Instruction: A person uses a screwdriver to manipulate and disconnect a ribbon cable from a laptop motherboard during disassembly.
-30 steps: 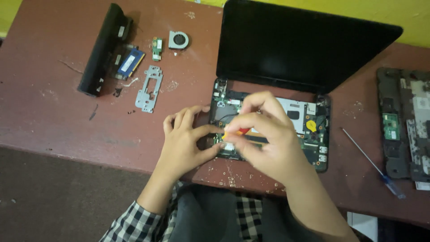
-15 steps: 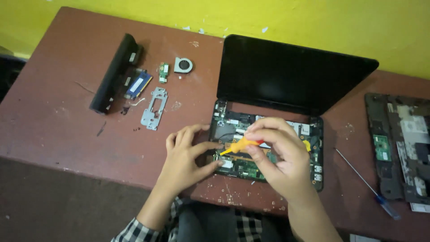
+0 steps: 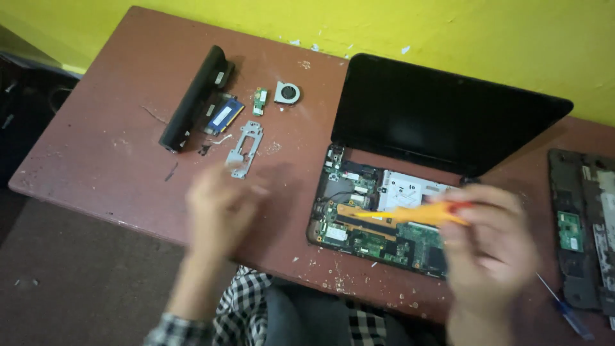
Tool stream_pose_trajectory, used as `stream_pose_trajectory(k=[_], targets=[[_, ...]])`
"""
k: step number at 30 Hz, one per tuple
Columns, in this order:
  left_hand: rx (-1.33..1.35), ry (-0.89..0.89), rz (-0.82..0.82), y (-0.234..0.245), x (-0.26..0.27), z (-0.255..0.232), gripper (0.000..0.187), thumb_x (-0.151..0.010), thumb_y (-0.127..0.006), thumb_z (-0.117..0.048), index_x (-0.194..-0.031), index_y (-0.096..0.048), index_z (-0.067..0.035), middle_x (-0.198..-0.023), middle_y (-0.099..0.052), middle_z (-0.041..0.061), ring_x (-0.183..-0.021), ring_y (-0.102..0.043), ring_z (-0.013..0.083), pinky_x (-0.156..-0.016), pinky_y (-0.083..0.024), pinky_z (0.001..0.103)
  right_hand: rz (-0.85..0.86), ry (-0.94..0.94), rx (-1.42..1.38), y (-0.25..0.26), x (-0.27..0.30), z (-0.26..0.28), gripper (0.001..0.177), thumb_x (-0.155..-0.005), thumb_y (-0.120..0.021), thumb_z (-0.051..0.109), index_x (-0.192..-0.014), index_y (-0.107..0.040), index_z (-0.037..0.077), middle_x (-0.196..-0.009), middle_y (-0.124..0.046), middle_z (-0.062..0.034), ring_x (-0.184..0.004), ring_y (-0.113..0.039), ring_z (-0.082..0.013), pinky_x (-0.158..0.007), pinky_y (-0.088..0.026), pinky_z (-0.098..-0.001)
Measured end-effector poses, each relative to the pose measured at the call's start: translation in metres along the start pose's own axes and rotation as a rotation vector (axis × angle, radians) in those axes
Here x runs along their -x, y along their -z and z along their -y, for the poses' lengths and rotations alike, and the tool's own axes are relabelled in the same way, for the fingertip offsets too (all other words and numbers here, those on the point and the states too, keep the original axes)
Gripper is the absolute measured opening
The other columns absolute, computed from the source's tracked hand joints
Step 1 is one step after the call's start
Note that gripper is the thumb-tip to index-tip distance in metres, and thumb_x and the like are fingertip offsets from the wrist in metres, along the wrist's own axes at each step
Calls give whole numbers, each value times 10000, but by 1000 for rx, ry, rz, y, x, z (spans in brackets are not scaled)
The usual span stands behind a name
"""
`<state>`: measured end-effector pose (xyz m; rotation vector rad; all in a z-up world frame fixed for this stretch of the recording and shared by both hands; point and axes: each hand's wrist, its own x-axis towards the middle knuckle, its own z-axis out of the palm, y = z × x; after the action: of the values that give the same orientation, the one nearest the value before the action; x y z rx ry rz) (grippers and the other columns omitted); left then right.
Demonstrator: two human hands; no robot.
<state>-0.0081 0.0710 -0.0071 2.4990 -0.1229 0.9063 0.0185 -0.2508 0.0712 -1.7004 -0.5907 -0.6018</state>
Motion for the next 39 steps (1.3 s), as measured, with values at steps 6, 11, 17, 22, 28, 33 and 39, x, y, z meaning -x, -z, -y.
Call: stream_pose_trajectory(k=[6, 11, 17, 22, 28, 33, 39], targets=[[-84, 62, 153, 30, -10, 59, 120, -889, -722, -41, -997, -774, -49, -1092, -623, 118, -986, -570, 307, -862, -472, 459, -147, -92, -13, 61, 32, -49, 148, -1020, -598, 13, -1144, -525, 46, -1219, -525, -161, -1074, -634, -268, -1027, -657, -413], [-187, 127, 258, 28, -6, 64, 173, -895, -699, -190, -1048, -771, -158, -1171, -630, 31, -1041, -544, 297, -784, -411, 480, -245, -117, 31, 88, 57, -70, 151, -1060, -580, 46, -1161, -469, 54, -1206, -483, -197, -1097, -558, -274, -1016, -629, -462], [-166, 155, 274, 28, -4, 66, 161, -898, -703, -192, -1042, -769, -168, -1168, -614, 2, -1075, -524, 281, -832, -382, 487, -373, -206, -25, 110, 82, -88, 287, -1032, -613, 99, -1274, -460, 74, -1250, -492, -222, -1177, -546, -286, -1053, -628, -470], [-153, 162, 322, 31, -7, 59, 203, -903, -692, -163, -1094, -755, -136, -1171, -618, 39, -1084, -521, 296, -829, -377, 492, -428, -342, -170, 82, 79, -74, 355, -967, -687, 168, -1274, -528, 89, -1157, -588, -87, -968, -642, -244, -973, -648, -462], [-160, 60, 131, 28, -23, 9, 332, -841, -759, -219, -1161, -704, -153, -1235, -572, 109, -1123, -493, 337, -905, -381, 517, -369, -352, -205, 64, 58, -38, 197, -1059, -549, 165, -1255, -541, 184, -1181, -584, -52, -962, -630, -195, -841, -611, -329], [363, -399, 586, 9, -62, -77, 200, -849, -625, -60, -1003, -739, -119, -1044, -711, 99, -928, -701, 239, -804, -586, 405, -329, -585, -410, 65, 29, -33, 242, -931, -658, 292, -1123, -569, 175, -977, -599, 23, -651, -567, -103, -529, -485, -190], [-96, -1021, 688, -34, -67, -76, 350, -773, -701, -143, -1077, -704, -317, -1251, -632, -22, -1191, -552, 305, -829, -433, 400, -161, -819, -641, 56, 59, -68, 204, -970, -444, 20, -1145, -550, 25, -985, -549, -138, -640, -531, -176, -463, -431, -234]])
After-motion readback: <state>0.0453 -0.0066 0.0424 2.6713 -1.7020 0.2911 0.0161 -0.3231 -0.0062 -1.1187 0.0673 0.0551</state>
